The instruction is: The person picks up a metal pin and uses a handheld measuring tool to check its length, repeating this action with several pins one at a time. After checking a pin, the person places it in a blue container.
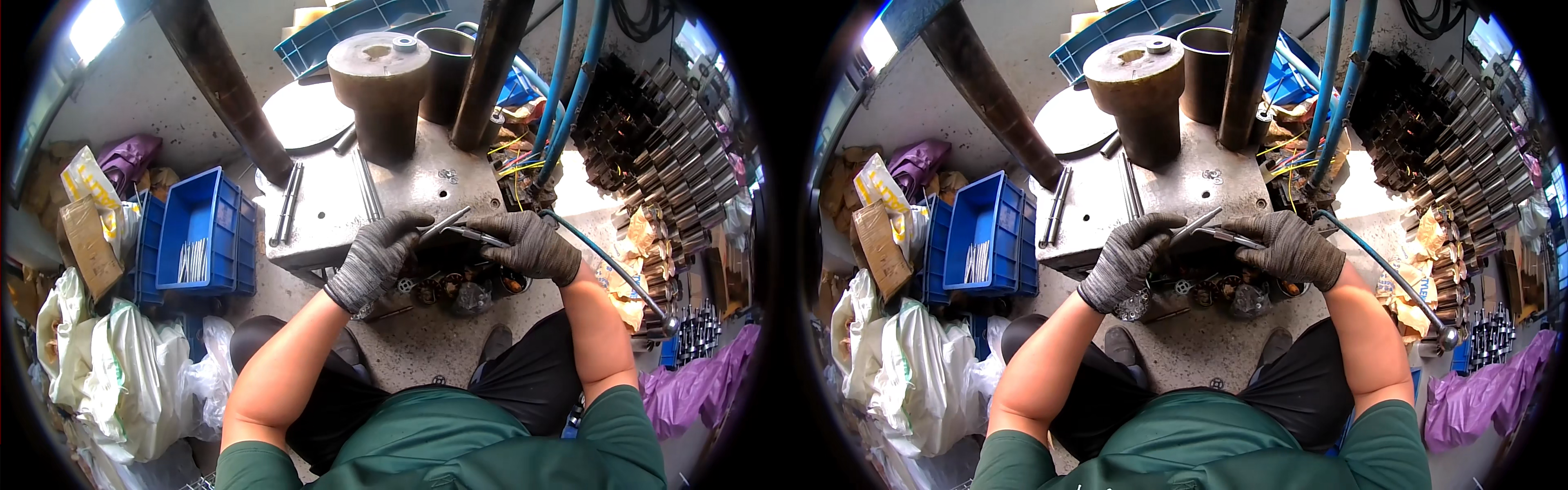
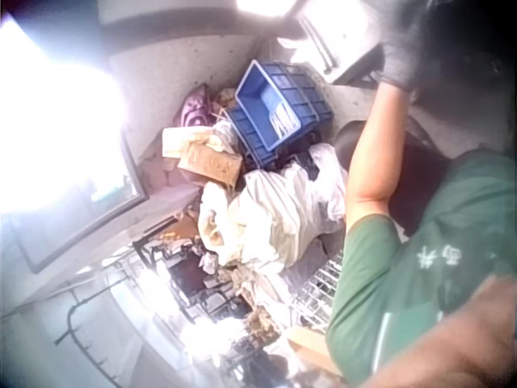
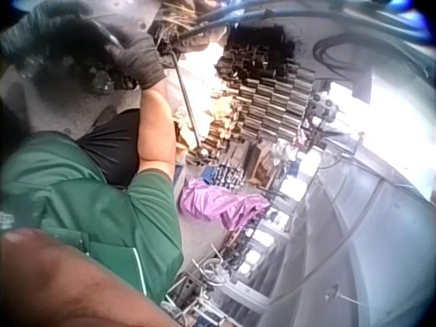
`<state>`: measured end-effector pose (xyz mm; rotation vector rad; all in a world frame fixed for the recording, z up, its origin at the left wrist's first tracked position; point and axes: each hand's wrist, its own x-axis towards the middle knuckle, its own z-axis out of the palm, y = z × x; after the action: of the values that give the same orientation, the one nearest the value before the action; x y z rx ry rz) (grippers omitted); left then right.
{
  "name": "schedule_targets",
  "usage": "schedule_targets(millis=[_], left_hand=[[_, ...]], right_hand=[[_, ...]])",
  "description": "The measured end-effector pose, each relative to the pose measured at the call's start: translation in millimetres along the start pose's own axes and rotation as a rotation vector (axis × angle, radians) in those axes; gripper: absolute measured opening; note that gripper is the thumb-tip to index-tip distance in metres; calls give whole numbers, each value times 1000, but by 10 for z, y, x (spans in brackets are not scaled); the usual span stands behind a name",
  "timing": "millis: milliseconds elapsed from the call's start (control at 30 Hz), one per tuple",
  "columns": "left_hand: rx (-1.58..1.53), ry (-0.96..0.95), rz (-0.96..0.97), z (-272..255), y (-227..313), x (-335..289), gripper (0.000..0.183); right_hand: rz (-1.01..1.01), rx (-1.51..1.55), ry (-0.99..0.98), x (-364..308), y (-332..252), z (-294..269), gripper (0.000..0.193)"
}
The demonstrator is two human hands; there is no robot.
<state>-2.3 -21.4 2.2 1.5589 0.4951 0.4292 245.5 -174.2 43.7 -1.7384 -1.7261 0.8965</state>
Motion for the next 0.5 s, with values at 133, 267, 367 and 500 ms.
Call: schedule_targets(millis=[133,267,367,500], left_hand=[[-126,-62,-133,53,-18,12,31],[-94,-63,-137,41,-7,9,37],[-136,-93,-183,21,-11,9,39],[-345,-130,-240,0,36,-12,38]], right_hand=[[-166,-142,-5,42,112,77,53],[-131,-107,-22,53,36,97,52],[-139,-106,-26,58,24,98,51],[-163,-78,-29,74,33,95,50]])
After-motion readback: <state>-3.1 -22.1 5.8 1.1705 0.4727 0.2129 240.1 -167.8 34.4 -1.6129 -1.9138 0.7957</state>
